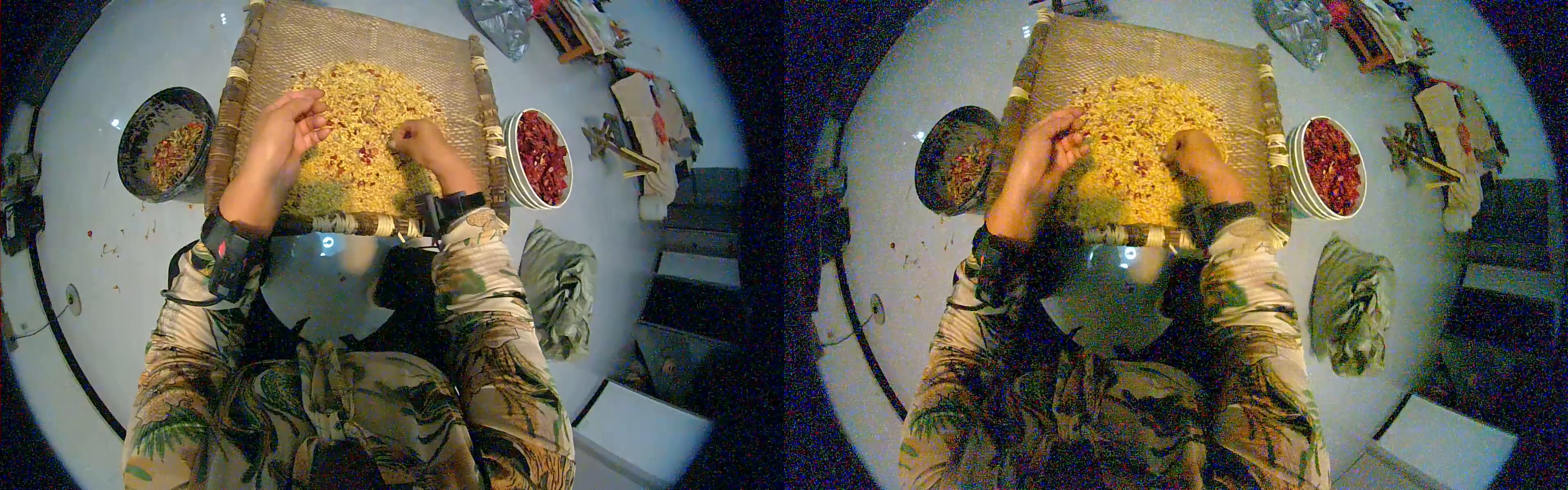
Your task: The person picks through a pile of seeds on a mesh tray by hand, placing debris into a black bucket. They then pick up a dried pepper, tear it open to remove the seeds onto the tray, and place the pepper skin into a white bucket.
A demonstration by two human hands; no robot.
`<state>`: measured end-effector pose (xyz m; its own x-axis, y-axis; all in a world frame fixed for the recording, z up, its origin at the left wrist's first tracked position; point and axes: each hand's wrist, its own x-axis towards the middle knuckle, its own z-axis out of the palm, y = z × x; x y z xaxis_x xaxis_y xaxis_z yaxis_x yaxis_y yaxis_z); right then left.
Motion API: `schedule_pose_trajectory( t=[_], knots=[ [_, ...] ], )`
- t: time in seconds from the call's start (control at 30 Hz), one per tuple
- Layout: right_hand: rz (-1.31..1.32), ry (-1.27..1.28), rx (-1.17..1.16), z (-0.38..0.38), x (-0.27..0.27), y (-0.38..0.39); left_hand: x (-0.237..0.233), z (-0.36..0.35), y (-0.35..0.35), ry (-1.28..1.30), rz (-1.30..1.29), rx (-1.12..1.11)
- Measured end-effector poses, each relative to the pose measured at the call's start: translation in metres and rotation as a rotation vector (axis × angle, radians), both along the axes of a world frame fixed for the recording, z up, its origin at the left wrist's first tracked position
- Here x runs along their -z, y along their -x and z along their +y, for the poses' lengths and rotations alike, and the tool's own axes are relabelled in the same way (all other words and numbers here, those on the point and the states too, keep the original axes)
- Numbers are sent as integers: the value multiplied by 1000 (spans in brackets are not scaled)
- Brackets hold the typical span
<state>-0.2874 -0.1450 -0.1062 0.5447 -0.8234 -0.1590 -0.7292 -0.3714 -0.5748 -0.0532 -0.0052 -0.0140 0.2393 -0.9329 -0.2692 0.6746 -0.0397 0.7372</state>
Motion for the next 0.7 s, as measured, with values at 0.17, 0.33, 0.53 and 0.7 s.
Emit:
schedule_pose_trajectory(
  t=[0.17,0.33,0.53,0.7],
  knots=[
    [243,187,30,23,-7,-22,-6,3,4,-29,-22,-11],
    [253,242,72,26,-7,-24,1,3,1,-33,-48,30],
    [66,114,215,2,-16,5,4,4,-2,-21,-54,49],
    [79,-74,134,0,2,16,3,5,-1,-11,-41,47]
  ],
)
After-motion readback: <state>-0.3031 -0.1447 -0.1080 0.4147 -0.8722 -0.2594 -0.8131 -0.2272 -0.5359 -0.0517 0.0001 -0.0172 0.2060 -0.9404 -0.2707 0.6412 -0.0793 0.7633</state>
